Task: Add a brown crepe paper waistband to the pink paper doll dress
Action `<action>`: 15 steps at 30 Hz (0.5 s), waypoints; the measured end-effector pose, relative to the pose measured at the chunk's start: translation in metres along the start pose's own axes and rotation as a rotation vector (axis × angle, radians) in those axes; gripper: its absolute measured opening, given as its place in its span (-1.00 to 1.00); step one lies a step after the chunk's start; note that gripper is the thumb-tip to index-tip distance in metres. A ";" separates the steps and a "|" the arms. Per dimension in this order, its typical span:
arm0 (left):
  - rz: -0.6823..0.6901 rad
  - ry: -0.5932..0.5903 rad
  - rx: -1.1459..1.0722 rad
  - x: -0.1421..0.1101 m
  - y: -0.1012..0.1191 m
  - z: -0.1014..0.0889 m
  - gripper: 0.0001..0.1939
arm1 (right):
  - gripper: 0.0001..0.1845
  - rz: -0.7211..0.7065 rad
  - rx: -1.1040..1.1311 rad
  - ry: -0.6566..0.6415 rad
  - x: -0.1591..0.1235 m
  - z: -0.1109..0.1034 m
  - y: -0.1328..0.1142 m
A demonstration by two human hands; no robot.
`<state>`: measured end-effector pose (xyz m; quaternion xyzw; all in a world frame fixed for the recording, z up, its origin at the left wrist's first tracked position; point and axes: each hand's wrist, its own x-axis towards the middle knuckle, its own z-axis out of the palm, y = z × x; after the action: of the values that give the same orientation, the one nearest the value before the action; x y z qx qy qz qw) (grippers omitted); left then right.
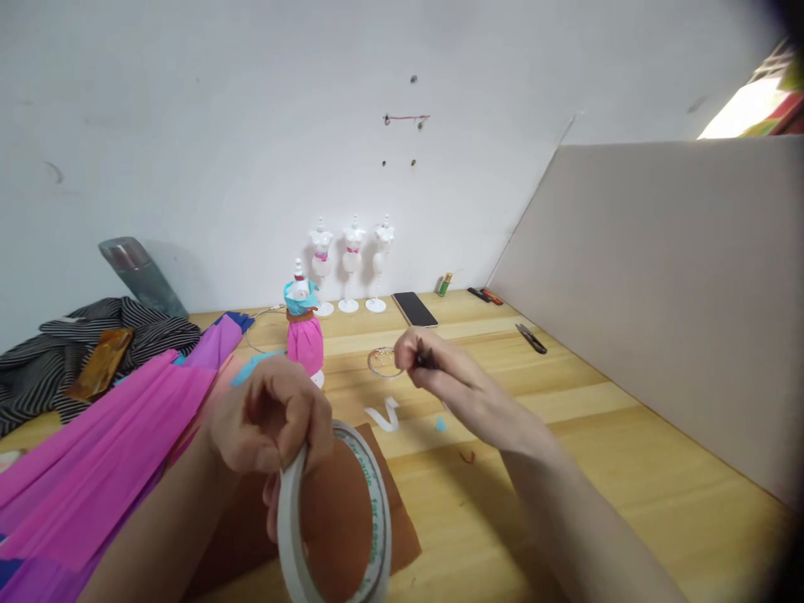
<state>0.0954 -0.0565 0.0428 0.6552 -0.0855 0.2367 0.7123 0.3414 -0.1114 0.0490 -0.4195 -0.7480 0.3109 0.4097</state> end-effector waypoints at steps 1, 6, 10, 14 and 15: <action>0.009 -0.018 0.002 0.001 0.001 -0.003 -0.74 | -0.89 -0.042 0.000 -0.078 -0.003 -0.001 -0.004; 0.030 -0.027 0.087 -0.001 0.001 -0.006 -0.71 | -0.72 -0.042 -0.071 -0.365 -0.009 0.004 -0.015; -0.017 0.064 0.211 -0.008 0.002 -0.008 -0.67 | -0.47 0.054 0.075 -0.408 -0.005 0.002 -0.011; -0.031 0.025 0.055 -0.007 -0.005 -0.017 -0.66 | -0.42 0.223 0.323 -0.573 0.001 0.000 0.003; -0.004 0.056 -0.004 -0.004 -0.007 -0.019 -0.63 | -0.43 0.261 0.355 -0.585 0.003 0.001 0.006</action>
<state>0.0915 -0.0396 0.0324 0.6472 -0.0648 0.2535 0.7160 0.3424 -0.1063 0.0445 -0.3269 -0.7081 0.5924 0.2018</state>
